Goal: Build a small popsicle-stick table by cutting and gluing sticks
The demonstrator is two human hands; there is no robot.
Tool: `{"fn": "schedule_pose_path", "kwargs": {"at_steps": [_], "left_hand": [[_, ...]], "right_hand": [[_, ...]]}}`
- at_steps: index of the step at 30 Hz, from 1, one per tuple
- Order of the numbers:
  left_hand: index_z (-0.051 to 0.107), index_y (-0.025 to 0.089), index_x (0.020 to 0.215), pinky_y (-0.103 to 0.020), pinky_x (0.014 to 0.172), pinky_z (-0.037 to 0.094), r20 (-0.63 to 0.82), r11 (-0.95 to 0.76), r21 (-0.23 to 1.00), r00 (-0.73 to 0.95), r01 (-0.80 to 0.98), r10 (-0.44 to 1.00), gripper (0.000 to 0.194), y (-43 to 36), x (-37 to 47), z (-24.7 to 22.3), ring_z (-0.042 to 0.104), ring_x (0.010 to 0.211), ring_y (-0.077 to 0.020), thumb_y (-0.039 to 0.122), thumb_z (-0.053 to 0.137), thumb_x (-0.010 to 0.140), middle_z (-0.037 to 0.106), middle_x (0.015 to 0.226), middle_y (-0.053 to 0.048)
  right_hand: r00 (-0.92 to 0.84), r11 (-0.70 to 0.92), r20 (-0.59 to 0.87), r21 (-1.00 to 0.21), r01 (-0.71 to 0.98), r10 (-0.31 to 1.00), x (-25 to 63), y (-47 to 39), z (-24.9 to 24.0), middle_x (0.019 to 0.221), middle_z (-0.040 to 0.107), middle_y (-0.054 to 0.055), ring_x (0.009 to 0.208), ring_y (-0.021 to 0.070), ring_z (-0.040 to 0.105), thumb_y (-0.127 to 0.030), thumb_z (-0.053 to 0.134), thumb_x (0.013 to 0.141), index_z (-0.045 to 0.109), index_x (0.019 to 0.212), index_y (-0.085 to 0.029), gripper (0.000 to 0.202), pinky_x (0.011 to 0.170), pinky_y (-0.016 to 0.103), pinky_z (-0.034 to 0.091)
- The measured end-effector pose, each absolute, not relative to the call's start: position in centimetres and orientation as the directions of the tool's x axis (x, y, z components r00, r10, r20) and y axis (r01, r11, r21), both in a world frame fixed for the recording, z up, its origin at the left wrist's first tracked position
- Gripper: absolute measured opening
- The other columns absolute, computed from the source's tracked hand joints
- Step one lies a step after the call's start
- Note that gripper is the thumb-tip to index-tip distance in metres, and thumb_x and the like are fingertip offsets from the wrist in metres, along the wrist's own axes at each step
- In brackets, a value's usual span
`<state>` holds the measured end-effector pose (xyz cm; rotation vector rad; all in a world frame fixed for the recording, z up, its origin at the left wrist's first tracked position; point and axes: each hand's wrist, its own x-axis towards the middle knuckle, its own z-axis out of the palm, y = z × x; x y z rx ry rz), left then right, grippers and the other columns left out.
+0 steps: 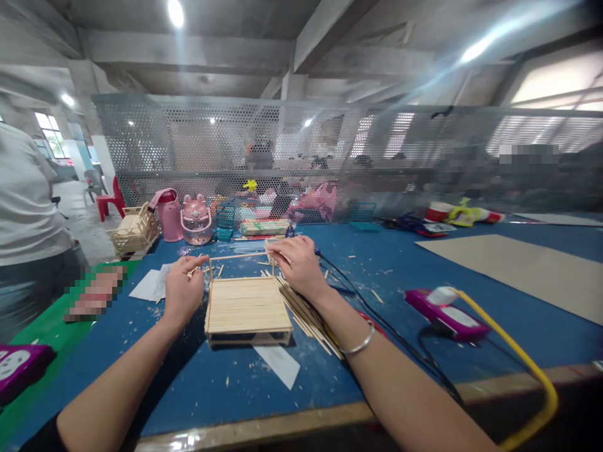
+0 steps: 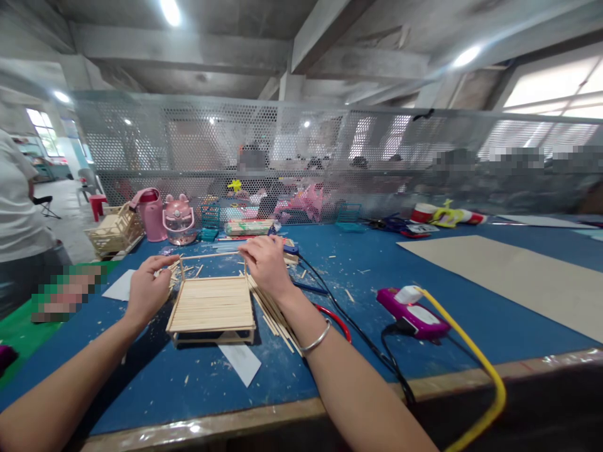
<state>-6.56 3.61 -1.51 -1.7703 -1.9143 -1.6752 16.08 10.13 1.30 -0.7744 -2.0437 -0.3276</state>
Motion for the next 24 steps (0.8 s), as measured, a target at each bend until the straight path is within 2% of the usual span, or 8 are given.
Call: {"fn": "schedule_pose_path", "kwargs": {"at_steps": [5,10,20,24], "left_hand": [[0.068,0.016,0.087,-0.03,0.077,0.042,0.66,-0.23,0.611,-0.327,0.757,0.676,0.036,3.62,-6.53,-1.56,0.054,0.083,-0.019,0.013,0.039,0.067,0.063,0.084,-0.005],[0.068,0.016,0.088,-0.031,0.077,0.041,0.667,-0.227,0.595,-0.316,0.771,0.675,0.035,3.63,-6.56,-1.56,0.054,0.084,-0.0196,0.015,0.039,0.068,0.063,0.084,-0.006],[0.068,0.016,0.088,-0.03,0.076,0.042,0.672,-0.218,0.582,-0.313,0.784,0.671,0.035,3.59,-6.57,-1.66,0.054,0.083,-0.0194,0.015,0.039,0.068,0.063,0.084,-0.006],[0.068,0.016,0.089,-0.03,0.077,0.042,0.677,-0.216,0.572,-0.307,0.792,0.669,0.036,3.62,-6.5,-1.65,0.054,0.084,-0.0195,0.015,0.039,0.068,0.063,0.084,-0.006]], "right_hand": [[-0.342,0.763,0.824,-0.157,0.627,0.451,16.22,10.03,1.32,0.083,0.065,0.003,0.08,0.0161,0.055,-0.015,0.05,0.078,0.056,0.095,-0.019,0.019,0.084,0.034,0.028],[-0.335,0.755,0.824,-0.16,0.636,0.457,16.49,10.13,1.2,0.081,0.065,0.002,0.082,0.0167,0.055,-0.014,0.049,0.076,0.052,0.101,-0.019,0.025,0.087,0.035,0.025],[-0.344,0.746,0.814,-0.155,0.648,0.468,16.67,10.12,1.14,0.078,0.066,0.0,0.084,0.0176,0.055,-0.016,0.049,0.075,0.051,0.103,-0.02,0.028,0.091,0.038,0.021],[-0.308,0.716,0.797,-0.209,0.666,0.519,16.75,10.12,1.35,0.081,0.063,0.002,0.082,0.0172,0.054,-0.012,0.046,0.072,0.056,0.094,-0.019,0.026,0.088,0.037,0.026]]}}
